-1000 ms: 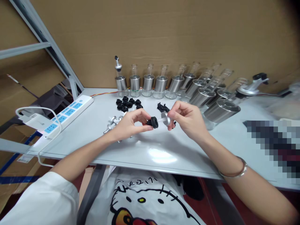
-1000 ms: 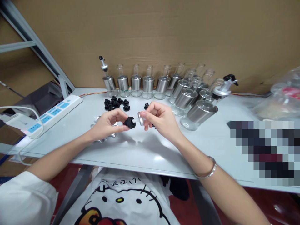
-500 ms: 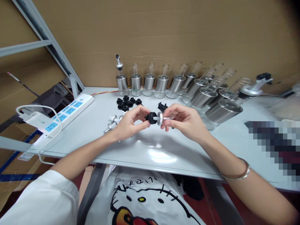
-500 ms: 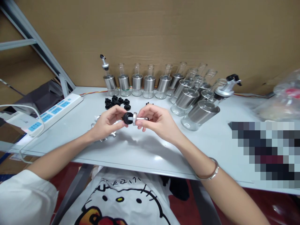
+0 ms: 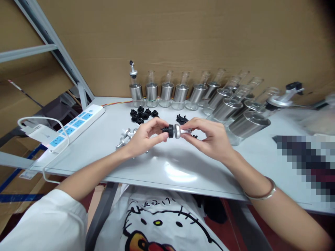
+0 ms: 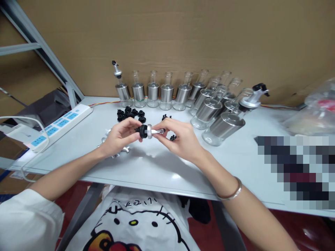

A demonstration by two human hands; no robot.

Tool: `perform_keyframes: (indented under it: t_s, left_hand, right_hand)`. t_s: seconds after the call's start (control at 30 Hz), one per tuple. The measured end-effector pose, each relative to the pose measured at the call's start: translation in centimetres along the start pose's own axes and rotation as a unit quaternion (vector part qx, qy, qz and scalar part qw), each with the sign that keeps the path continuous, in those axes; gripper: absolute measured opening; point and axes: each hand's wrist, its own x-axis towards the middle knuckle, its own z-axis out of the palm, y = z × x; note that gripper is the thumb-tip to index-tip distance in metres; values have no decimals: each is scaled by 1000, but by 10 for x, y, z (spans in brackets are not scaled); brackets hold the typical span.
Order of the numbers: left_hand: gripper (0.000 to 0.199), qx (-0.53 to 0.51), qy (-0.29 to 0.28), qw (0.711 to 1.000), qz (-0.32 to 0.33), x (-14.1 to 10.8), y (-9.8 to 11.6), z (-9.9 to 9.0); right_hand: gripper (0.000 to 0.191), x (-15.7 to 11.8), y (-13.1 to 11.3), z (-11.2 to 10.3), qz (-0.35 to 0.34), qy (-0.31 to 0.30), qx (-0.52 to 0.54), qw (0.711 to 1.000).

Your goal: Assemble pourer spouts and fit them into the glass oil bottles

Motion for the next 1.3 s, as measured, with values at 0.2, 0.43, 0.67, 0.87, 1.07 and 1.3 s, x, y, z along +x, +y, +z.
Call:
perform_keyframes:
  t_s: [0.2,0.43,0.67,0.87,1.07,1.3]
  left_hand:
    - [26,2,3,1000,-19,1,0,-2]
    - [30,-55,-7,996,-65,4,-1,-4]
    - [27,3,24,1000,-19,2,-3,-2]
    - [15,72,9,995,72,2,-2,-4]
    - [12,141,-36,988,45,3,-1,-7]
    - [15,126,-43,991,0,2,-6,-7]
  right_hand:
    - [5,-2,4,3,-16,-3,0,1000]
    - [15,-3,6,4,-96,24,-99,990]
    - [10,-2,1,3,-12,-7,-41,999]
    - [21,-2,-9,8,165,-16,92,982]
    - [29,-2,-4,8,214,-122,121,962]
    - [17,-2,-2,6,73,-136,14,988]
